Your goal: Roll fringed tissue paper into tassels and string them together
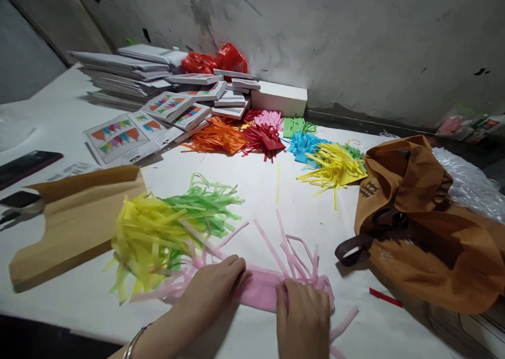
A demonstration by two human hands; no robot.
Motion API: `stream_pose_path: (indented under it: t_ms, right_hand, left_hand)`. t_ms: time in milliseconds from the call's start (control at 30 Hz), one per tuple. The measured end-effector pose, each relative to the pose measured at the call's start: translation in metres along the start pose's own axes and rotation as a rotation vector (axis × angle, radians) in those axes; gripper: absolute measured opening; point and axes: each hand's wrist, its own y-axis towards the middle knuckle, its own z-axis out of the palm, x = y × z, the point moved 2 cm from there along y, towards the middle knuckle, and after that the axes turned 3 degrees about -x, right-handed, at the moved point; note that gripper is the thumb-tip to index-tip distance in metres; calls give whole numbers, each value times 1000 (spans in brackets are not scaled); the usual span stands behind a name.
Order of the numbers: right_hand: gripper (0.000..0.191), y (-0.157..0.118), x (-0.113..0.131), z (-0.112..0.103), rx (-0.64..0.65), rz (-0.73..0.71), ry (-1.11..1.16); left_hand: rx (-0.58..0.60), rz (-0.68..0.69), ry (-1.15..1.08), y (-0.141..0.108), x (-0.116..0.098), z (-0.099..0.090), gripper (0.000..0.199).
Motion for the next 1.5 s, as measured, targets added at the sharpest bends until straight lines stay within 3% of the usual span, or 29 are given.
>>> stream_pose_path:
  t_ms: [200, 333, 433, 500, 600, 667, 733, 900, 1000, 1167, 1267, 1367, 1500]
  right_hand:
    - [19, 6, 5, -8, -193, -165, -197]
    - [19, 2, 20, -8, -95, -391, 72]
    - [26, -3, 24, -1, -41, -455, 121]
    - [27, -3, 24, -1, -76, -419, 135]
    - [19, 0, 25, -7, -41, -336, 196]
    - [16, 0, 26, -12, 48, -345, 235]
    - [15, -2, 28, -16, 85, -358, 222]
    - [22, -10, 22, -14, 72, -238, 175]
    - [25, -10, 17, -11, 84, -149, 145]
    - [28, 1, 12, -6, 197, -97, -134]
    - [24, 8, 11, -7, 143, -93, -211]
    - [10, 11, 15, -12, 21, -134, -116]
    - [18, 5, 27, -11, 53, -301, 130]
  left_hand:
    - [20, -32, 12, 8, -5, -2, 22]
    - [12, -32, -25, 12, -4, -5, 24]
    - [-19, -34, -50, 8, -2, -9, 21]
    - [-137, 48, -97, 1, -2, -12, 12]
    - [-365, 344, -142, -16, -4, -10, 36]
    - [-431, 492, -130, -25, -4, -3, 26]
    - [-445, 530, -133, -31, -1, 6, 13]
    - [-453, 508, -278, -36, 12, 16, 18]
    - [-476, 400, -313, -36, 16, 14, 19]
    - [-323, 136, -35, -22, 8, 5, 25]
    - [-231, 74, 64, -14, 3, 1, 26]
    - [-210, 77, 74, -11, 2, 0, 24]
    - [-240, 78, 57, -13, 4, 0, 22]
